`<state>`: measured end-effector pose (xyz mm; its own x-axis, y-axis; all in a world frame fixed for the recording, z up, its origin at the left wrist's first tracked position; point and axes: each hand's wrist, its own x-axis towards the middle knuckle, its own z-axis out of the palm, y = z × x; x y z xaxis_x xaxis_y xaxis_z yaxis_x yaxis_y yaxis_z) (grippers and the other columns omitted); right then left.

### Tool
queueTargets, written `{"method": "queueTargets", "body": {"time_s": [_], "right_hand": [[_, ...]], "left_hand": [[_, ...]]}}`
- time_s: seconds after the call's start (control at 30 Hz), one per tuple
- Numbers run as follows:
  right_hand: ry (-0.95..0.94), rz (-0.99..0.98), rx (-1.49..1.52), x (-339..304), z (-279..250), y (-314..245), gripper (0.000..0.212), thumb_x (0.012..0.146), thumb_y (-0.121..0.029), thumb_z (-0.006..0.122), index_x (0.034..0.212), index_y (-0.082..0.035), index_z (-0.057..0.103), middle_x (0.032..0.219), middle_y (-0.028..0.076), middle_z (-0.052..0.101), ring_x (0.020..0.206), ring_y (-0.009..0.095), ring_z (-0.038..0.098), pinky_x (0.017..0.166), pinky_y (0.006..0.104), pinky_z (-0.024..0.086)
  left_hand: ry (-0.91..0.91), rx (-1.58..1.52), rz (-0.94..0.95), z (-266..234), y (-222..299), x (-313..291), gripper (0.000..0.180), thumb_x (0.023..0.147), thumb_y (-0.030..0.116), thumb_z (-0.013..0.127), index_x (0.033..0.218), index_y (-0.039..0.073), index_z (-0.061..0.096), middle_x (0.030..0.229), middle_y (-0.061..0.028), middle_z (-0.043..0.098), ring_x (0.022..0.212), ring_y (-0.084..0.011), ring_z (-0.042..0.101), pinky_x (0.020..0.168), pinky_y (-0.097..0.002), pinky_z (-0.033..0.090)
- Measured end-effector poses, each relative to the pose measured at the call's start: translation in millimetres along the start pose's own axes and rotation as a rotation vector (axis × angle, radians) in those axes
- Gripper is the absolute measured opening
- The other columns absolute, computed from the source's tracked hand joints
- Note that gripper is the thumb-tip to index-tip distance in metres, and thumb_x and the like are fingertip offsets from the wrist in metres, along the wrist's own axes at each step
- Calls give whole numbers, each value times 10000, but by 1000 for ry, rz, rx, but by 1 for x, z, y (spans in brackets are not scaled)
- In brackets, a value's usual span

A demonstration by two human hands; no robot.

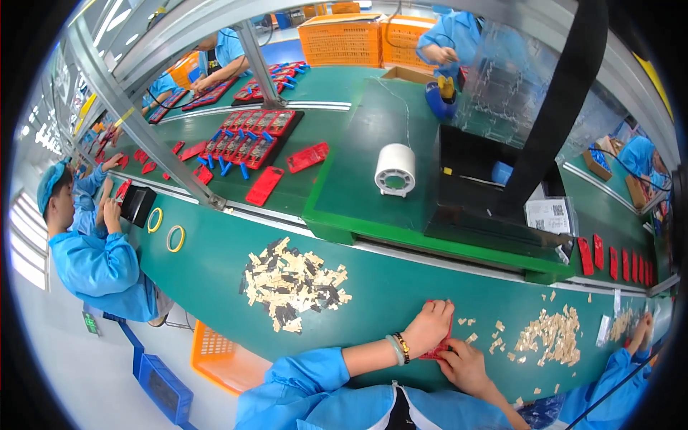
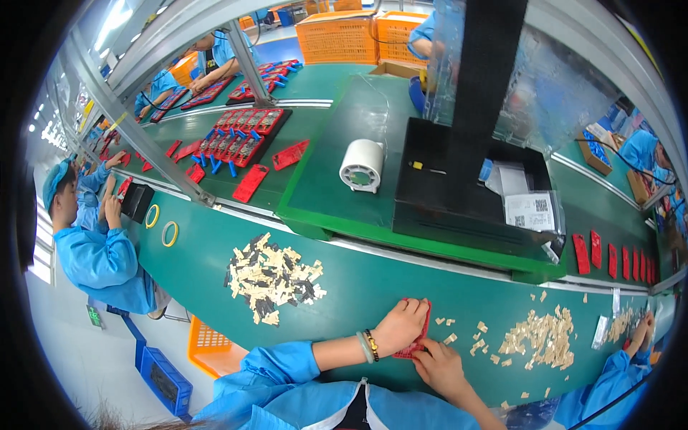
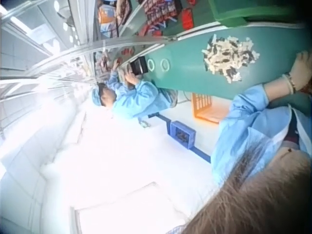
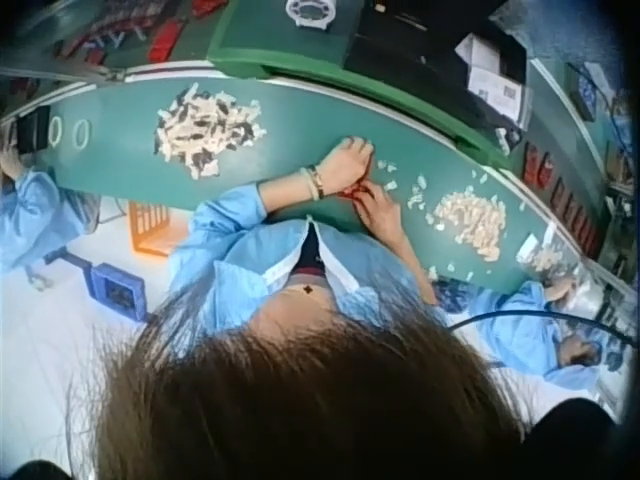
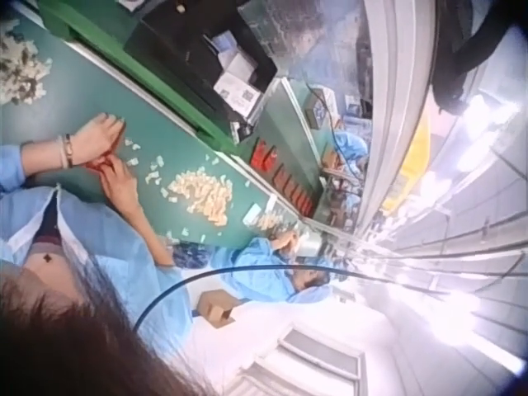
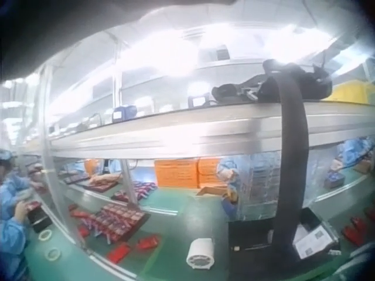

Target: The person assembles electronic components into plastic housings by hand, working on an assembly line.

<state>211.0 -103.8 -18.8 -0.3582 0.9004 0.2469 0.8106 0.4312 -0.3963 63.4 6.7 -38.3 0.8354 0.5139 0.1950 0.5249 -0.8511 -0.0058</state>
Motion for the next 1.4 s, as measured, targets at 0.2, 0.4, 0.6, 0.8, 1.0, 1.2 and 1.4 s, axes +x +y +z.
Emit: {"method": "queueTargets", "body": {"time_s": [0.2,0.4,0.6,0.8,1.0,1.2,1.4], "right_hand": [[73,-51,-12,-2,-6,10,249,673,-108,749,896,-105,639,1016,60,625,805,220,645,648,336,523],[308,16,-176,57,-16,56,252,659,-71,741,881,-79,621,948,84,629,840,263,640,681,373,525],[418,390,-344,111,33,159,229,815,-177,634,979,-20,664,996,216,611,957,401,586,875,490,457],[164,270,-233,116,7,102,267,786,-205,681,1011,-73,626,1103,149,578,1068,344,540,935,455,417],[408,333,-475,-2,-58,152,274,712,-65,664,979,-124,658,1101,56,606,1076,245,557,898,392,425],[521,440,-670,-78,-129,245,191,669,-16,605,840,-100,592,976,66,588,951,266,565,801,405,434],[420,886,-833,-105,-152,364,376,829,-64,511,1201,-82,561,1333,136,517,1221,296,501,970,416,408]], "left_hand": [[186,-307,-293,-43,-63,-41,607,784,196,644,1315,-21,446,1213,-173,521,1126,-318,501,905,-405,431],[262,-45,-770,-37,-128,-135,672,781,234,711,1334,-30,435,1340,-266,438,1270,-413,405,1041,-498,338],[338,-143,-766,-5,-162,-137,413,750,125,696,1137,19,600,1309,-202,509,1225,-384,472,1015,-488,371],[474,-222,-845,-16,-176,-161,143,905,20,497,953,-34,620,990,-202,628,921,-368,578,829,-422,452],[642,-100,-907,-8,-176,-151,109,899,-7,580,1004,-35,593,961,-145,626,897,-287,594,808,-366,471],[669,-179,-846,15,-199,-183,101,905,1,583,995,-41,606,979,-121,618,904,-256,582,822,-348,474],[747,-256,-906,11,-201,-179,80,904,-18,563,953,-42,622,945,-102,620,867,-212,578,790,-318,477]]}}
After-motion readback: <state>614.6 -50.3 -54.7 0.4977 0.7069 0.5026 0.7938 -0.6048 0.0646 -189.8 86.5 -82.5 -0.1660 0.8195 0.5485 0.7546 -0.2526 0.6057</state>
